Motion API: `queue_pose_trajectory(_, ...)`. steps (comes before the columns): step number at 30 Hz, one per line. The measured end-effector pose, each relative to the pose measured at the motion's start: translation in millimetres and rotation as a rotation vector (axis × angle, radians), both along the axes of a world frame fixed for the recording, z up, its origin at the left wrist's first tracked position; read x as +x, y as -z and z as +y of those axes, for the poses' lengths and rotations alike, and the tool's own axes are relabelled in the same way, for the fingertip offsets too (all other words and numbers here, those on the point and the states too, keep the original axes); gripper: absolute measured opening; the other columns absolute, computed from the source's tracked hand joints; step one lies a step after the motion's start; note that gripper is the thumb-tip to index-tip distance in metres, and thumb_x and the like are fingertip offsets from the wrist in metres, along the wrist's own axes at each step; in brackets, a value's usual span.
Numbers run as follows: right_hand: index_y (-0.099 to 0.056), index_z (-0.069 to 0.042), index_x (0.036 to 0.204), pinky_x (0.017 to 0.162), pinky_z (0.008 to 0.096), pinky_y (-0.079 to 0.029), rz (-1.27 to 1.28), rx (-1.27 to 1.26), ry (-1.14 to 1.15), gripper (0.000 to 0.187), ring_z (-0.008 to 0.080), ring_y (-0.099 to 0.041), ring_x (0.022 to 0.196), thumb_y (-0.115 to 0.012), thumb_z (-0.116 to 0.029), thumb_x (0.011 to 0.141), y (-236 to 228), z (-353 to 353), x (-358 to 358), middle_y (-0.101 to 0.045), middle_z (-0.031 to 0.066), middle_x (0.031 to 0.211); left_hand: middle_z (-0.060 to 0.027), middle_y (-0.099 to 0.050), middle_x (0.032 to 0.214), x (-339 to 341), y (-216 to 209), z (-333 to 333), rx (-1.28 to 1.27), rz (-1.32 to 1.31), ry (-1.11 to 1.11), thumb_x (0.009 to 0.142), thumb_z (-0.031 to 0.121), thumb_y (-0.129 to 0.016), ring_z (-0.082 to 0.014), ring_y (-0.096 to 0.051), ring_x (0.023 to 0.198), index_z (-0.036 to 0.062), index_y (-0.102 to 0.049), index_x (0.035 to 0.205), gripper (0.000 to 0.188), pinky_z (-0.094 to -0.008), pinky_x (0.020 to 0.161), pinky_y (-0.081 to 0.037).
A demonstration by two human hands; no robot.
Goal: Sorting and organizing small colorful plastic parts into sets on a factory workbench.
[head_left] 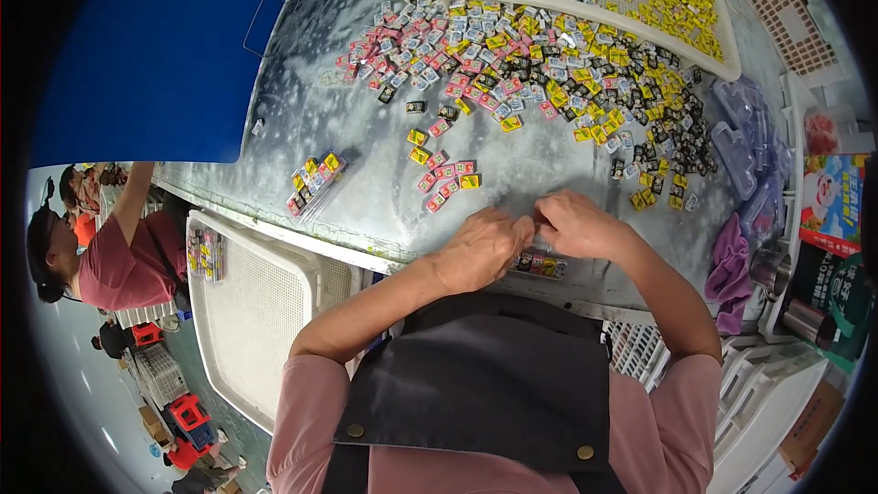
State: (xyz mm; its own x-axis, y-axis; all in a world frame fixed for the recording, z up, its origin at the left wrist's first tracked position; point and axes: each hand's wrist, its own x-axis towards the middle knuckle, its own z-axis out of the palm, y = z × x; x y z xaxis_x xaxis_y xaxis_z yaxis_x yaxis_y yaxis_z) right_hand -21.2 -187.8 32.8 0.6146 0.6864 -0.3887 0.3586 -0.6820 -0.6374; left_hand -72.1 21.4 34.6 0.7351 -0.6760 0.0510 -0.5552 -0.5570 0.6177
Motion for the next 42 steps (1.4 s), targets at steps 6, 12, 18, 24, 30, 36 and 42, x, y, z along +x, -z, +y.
queue_pose_trajectory(6,-0.066,0.005,0.09,0.084,0.0497,-0.052,0.081,-0.035,0.019,0.016,0.0426,-0.066,0.095,-0.062,-0.01,0.086,-4.9,-3.5,5.7,-0.069,0.0247,0.095,-0.0156,-0.064,0.077,3.9,-9.6,1.9,-0.057,0.188,0.033,0.081,-0.002,-0.065,-0.0394,-0.065,0.073,0.0024,-0.05,0.101,0.025,-0.0482,0.063,-0.049)
queue_pose_trajectory(12,-0.065,0.005,0.089,0.083,0.0501,-0.051,0.074,-0.004,0.026,0.015,0.043,-0.066,0.094,-0.062,-0.01,0.087,-4.2,-8.1,10.6,-0.069,0.0242,0.095,-0.0167,-0.065,0.08,6.9,-5.0,2.2,-0.117,0.296,0.005,0.091,0.002,-0.064,-0.039,-0.066,0.074,0.0047,-0.05,0.103,0.019,-0.0452,0.061,-0.051)
queue_pose_trajectory(18,-0.064,0.002,0.09,0.082,0.0508,-0.051,-0.017,-0.021,0.059,0.009,0.0426,-0.065,0.094,-0.061,-0.006,0.087,-6.4,-15.8,13.5,-0.068,0.023,0.093,-0.0158,-0.065,0.08,13.1,-1.5,2.9,-0.213,0.303,-0.085,0.096,0.003,-0.061,-0.0386,-0.066,0.073,0.0035,-0.05,0.106,0.015,-0.0413,0.063,-0.052)
queue_pose_trajectory(24,-0.062,0.001,0.089,0.08,0.0491,-0.05,-0.135,-0.061,0.105,0.007,0.0412,-0.064,0.091,-0.059,-0.006,0.088,-1.0,-40.7,28.1,-0.066,0.0208,0.091,-0.017,-0.061,0.075,20.1,1.2,12.6,-0.332,0.414,-0.114,0.096,0.002,-0.059,-0.0397,-0.06,0.067,0.0028,-0.048,0.104,0.014,-0.044,0.06,-0.048)
queue_pose_trajectory(30,-0.059,0.001,0.085,0.078,0.0485,-0.048,-0.33,-0.109,0.177,0.01,0.0414,-0.061,0.09,-0.058,-0.008,0.09,2.9,-81.9,56.7,-0.063,0.0206,0.089,-0.0095,-0.059,0.076,17.8,15.4,24.5,-0.272,0.519,-0.158,0.098,0.0,-0.059,-0.0192,-0.059,0.064,0.0039,-0.05,0.103,0.011,-0.0321,0.062,-0.048)
queue_pose_trajectory(36,-0.056,0.0,0.089,0.076,0.0501,-0.048,-0.547,-0.153,0.197,0.009,0.0431,-0.06,0.088,-0.056,-0.008,0.092,8.6,-124.0,85.6,-0.06,0.0209,0.085,-0.0125,-0.062,0.078,7.8,13.5,9.3,-0.158,0.312,-0.287,0.096,0.003,-0.061,-0.0287,-0.061,0.063,0.0035,-0.051,0.103,0.012,-0.0364,0.061,-0.05)
queue_pose_trajectory(42,-0.057,0.0,0.09,0.075,0.0493,-0.05,-0.617,-0.227,0.347,0.007,0.0419,-0.062,0.087,-0.059,-0.007,0.091,-1.4,-105.8,80.2,-0.06,0.0189,0.091,-0.0139,-0.055,0.091,5.7,25.9,0.2,0.023,-0.321,-0.357,0.085,0.007,-0.071,-0.0333,-0.059,0.084,0.0023,-0.06,0.098,0.017,-0.0425,0.073,-0.051)
